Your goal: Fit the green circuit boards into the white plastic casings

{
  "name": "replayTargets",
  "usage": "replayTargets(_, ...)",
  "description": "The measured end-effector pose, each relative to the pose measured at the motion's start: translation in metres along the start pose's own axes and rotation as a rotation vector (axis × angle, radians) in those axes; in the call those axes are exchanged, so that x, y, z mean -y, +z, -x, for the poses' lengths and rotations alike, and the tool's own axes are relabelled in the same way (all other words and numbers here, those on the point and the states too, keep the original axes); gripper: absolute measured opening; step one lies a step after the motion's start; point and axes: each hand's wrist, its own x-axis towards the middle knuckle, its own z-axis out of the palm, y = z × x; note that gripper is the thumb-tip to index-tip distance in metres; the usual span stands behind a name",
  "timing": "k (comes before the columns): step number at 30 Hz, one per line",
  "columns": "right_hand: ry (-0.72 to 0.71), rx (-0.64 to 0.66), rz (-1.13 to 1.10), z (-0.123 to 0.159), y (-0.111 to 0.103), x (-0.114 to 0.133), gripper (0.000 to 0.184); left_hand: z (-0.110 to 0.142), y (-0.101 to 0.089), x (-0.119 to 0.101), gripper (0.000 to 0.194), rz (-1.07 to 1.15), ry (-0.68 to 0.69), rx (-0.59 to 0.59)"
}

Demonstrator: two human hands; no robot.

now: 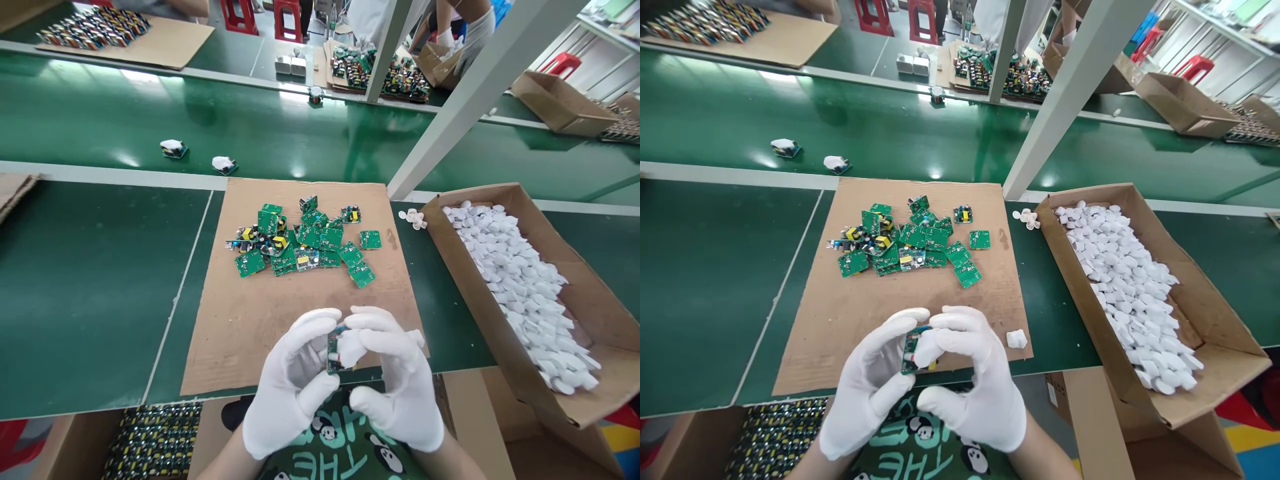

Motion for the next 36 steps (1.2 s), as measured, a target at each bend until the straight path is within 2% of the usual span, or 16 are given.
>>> replayTargets(1, -0.051, -0.008, 0.001, 0.0, 0.001, -0.001, 0.035, 0.0, 0.0, 0.0, 0.046, 0.011, -0.006, 0.002)
replayTargets(3, -0.101, -0.001, 0.071, -0.003, 0.0, -0.002, 0.035, 0.001, -0.003, -0.002, 0.05, 0.039, -0.068, 0.049)
replayTargets(6, -0.149, 0.12, 0.206, -0.009, -0.006, 0.002, 0.033, -0.004, -0.012, -0.01, 0.056, 0.054, -0.28, 0.149)
replayTargets(9, -0.232, 0.255, 0.302, -0.014, -0.012, 0.008, 0.033, -0.011, -0.015, -0.02, 0.038, -0.058, -0.494, 0.244)
replayTargets(11, -0.269, 0.271, 0.343, -0.015, -0.012, 0.008, 0.034, -0.015, -0.012, -0.026, 0.033, -0.082, -0.567, 0.291)
replayTargets(17, -0.35, 0.118, 0.173, -0.006, -0.002, -0.013, 0.035, -0.018, 0.0, -0.031, 0.039, -0.034, -0.453, 0.337)
replayTargets(23, -0.348, 0.02, 0.06, 0.004, 0.008, -0.028, 0.041, -0.015, 0.001, -0.026, 0.046, 0.162, -0.56, 0.341)
replayTargets(30, -0.362, 0.036, 0.05, 0.006, 0.009, -0.028, 0.029, -0.006, -0.001, -0.013, 0.035, 0.264, -0.514, 0.314)
replayTargets(34, -0.325, 0.088, 0.15, 0.001, 0.004, -0.018, 0.029, -0.01, 0.0, -0.019, 0.044, 0.265, -0.485, 0.35)
replayTargets(36, -0.303, 0.135, 0.227, -0.004, 0.002, -0.01, 0.029, -0.014, 0.003, -0.025, 0.035, 0.181, -0.452, 0.344)
